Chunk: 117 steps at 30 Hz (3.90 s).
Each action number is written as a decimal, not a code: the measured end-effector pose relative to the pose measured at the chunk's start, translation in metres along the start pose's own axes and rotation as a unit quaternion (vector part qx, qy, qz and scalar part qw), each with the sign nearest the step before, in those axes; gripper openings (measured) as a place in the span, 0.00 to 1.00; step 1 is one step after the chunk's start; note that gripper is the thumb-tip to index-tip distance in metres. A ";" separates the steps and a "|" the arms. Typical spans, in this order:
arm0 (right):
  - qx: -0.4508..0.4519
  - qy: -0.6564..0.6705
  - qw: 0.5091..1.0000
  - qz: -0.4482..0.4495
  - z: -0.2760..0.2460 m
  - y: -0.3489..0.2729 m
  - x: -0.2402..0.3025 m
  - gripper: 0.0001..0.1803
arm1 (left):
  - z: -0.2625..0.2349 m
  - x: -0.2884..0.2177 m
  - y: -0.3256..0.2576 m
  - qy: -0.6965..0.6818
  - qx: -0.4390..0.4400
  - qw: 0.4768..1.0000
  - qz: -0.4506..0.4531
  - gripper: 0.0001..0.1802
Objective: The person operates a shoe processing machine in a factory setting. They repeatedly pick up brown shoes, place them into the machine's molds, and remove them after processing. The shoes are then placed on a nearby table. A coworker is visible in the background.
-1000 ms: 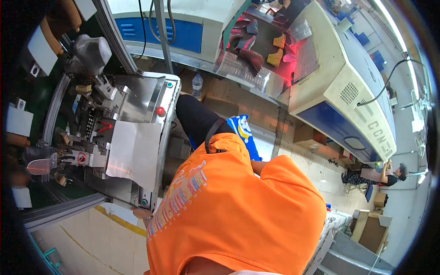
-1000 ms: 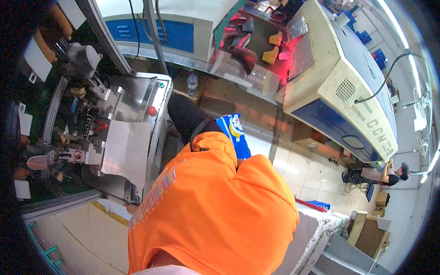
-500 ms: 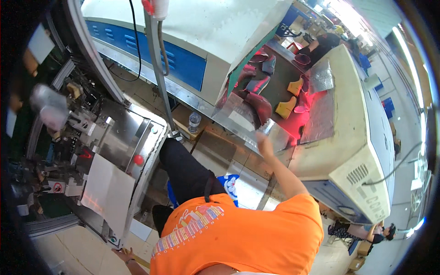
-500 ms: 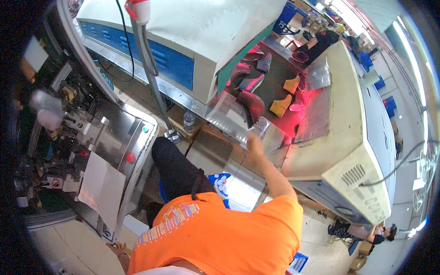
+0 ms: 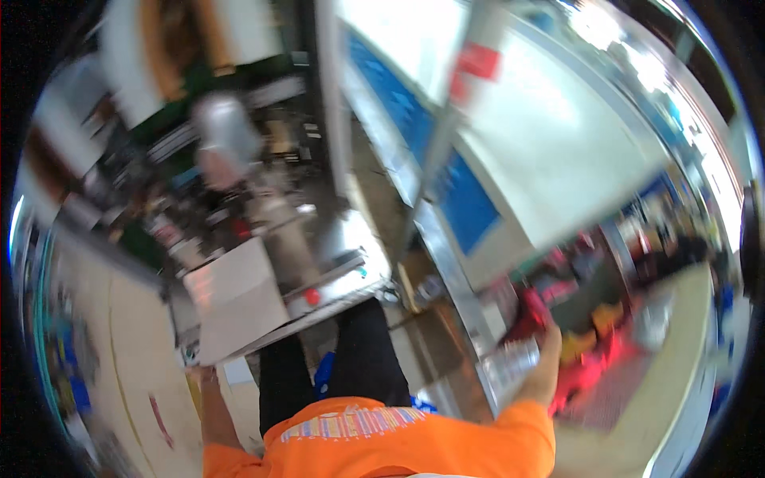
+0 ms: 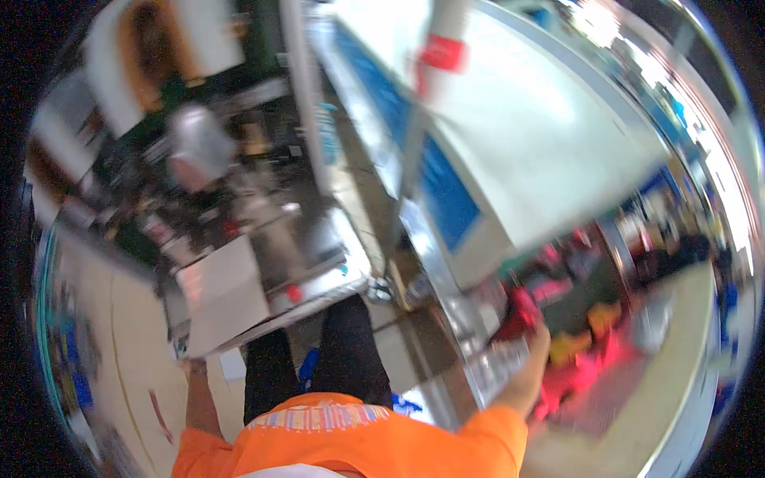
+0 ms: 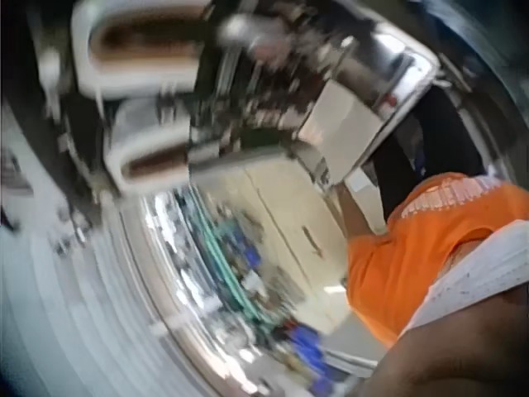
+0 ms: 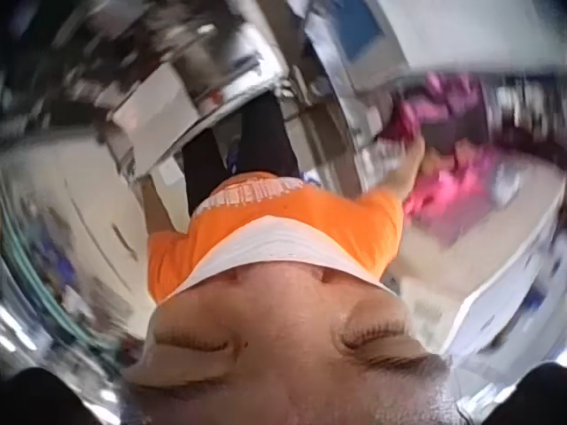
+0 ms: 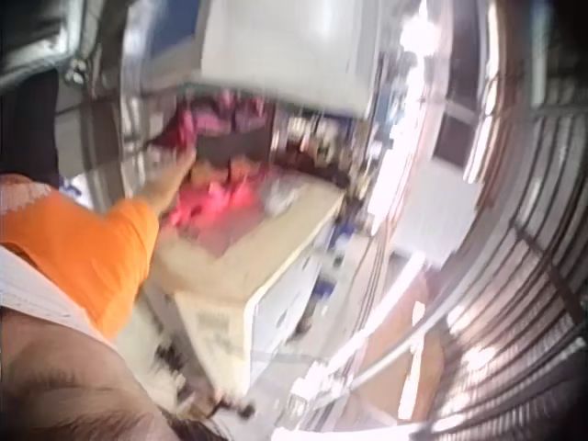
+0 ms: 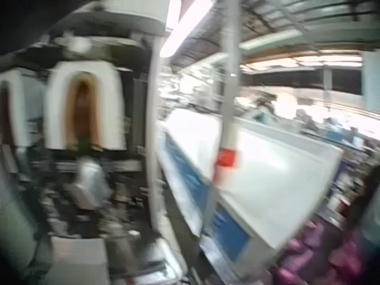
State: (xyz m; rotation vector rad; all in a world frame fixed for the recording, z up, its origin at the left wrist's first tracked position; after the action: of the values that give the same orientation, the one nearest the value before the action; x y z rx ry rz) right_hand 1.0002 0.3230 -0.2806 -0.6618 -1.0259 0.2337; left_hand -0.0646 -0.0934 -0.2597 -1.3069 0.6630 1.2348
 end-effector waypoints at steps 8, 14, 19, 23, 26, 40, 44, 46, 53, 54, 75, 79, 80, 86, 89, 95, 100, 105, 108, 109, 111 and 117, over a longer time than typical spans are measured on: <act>0.024 -0.059 0.989 0.136 0.153 -0.151 0.027 0.13 | -0.031 -0.026 -0.047 0.138 -0.197 0.955 0.173 0.38; 0.155 -0.486 0.857 0.070 0.340 -0.275 0.051 0.07 | -0.002 -0.054 -0.085 0.135 -0.171 0.959 0.179 0.34; 0.395 -0.573 0.712 -0.090 0.488 -0.325 0.015 0.06 | 0.011 -0.053 -0.084 0.116 -0.101 0.973 0.175 0.38; 0.559 -0.279 0.773 -0.114 0.559 -0.315 -0.007 0.08 | 0.009 -0.034 -0.067 0.196 -0.084 0.956 0.202 0.36; 0.565 0.053 0.823 -0.015 0.598 -0.290 -0.031 0.21 | -0.009 -0.018 -0.029 0.089 -0.072 0.980 0.161 0.35; 0.679 -0.015 0.723 0.123 0.702 -0.407 -0.100 0.23 | 0.230 -0.233 -0.449 -0.150 0.738 0.644 0.135 0.20; 0.647 -0.169 0.743 -0.028 0.719 -0.379 -0.056 0.10 | 0.278 -0.252 -0.455 -0.190 0.776 0.594 0.097 0.17; 0.610 -0.186 0.765 -0.090 0.734 -0.385 -0.023 0.10 | 0.313 -0.278 -0.451 -0.160 0.755 0.618 0.150 0.15; 0.572 -0.085 0.815 -0.038 0.820 -0.325 0.031 0.09 | 0.438 -0.285 -0.434 -0.216 0.694 0.686 0.051 0.13; 0.564 -0.086 0.821 -0.023 0.825 -0.328 0.028 0.09 | 0.446 -0.280 -0.425 -0.214 0.672 0.708 0.044 0.13; 0.609 -0.124 0.750 0.226 0.775 -0.276 -0.120 0.26 | 0.301 -0.335 -0.511 -0.009 0.341 0.473 0.812 0.21; 0.674 -0.027 0.709 0.207 0.780 -0.285 -0.137 0.30 | 0.308 -0.324 -0.553 0.146 0.464 0.428 0.762 0.25; 0.661 -0.017 0.723 0.197 0.780 -0.283 -0.137 0.31 | 0.310 -0.320 -0.556 0.177 0.470 0.427 0.752 0.25; 0.649 0.044 0.746 0.143 0.797 -0.283 -0.128 0.23 | 0.311 -0.292 -0.555 0.215 0.485 0.438 0.726 0.29; 0.630 0.025 0.766 0.123 0.800 -0.272 -0.128 0.19 | 0.307 -0.285 -0.550 0.194 0.485 0.447 0.726 0.31; 0.579 -0.040 0.812 0.053 0.798 -0.260 -0.136 0.12 | 0.307 -0.265 -0.537 0.250 0.503 0.450 0.694 0.31; 0.522 -0.051 0.850 0.043 0.812 -0.212 -0.137 0.12 | 0.316 -0.248 -0.539 0.278 0.492 0.426 0.707 0.32; 0.532 0.017 0.841 0.098 0.817 -0.222 -0.144 0.13 | 0.316 -0.246 -0.536 0.284 0.485 0.419 0.714 0.32; 0.524 0.051 0.843 0.111 0.821 -0.215 -0.138 0.13 | 0.318 -0.244 -0.538 0.277 0.484 0.406 0.724 0.32; 0.523 0.065 0.841 0.124 0.828 -0.211 -0.135 0.14 | 0.319 -0.243 -0.539 0.274 0.483 0.398 0.730 0.32; 0.522 0.090 0.834 0.153 0.836 -0.216 -0.135 0.14 | 0.317 -0.241 -0.535 0.285 0.478 0.399 0.729 0.32; 0.530 0.099 0.829 0.148 0.823 -0.234 -0.126 0.15 | 0.317 -0.242 -0.533 0.287 0.455 0.407 0.738 0.30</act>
State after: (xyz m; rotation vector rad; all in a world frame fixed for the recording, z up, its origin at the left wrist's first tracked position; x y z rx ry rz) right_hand 0.2082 0.4081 0.0563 0.1914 -0.4477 0.9104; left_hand 0.2751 0.2296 0.2132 0.2847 2.8954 1.0870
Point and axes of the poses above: each hand's wrist, its own y-axis towards the middle knuckle, its own z-axis out of the palm, x = y × z, the point moved 10 cm from there along y, towards the middle knuckle, and after that the axes turned 14 degrees about z, right-handed, at the moved point
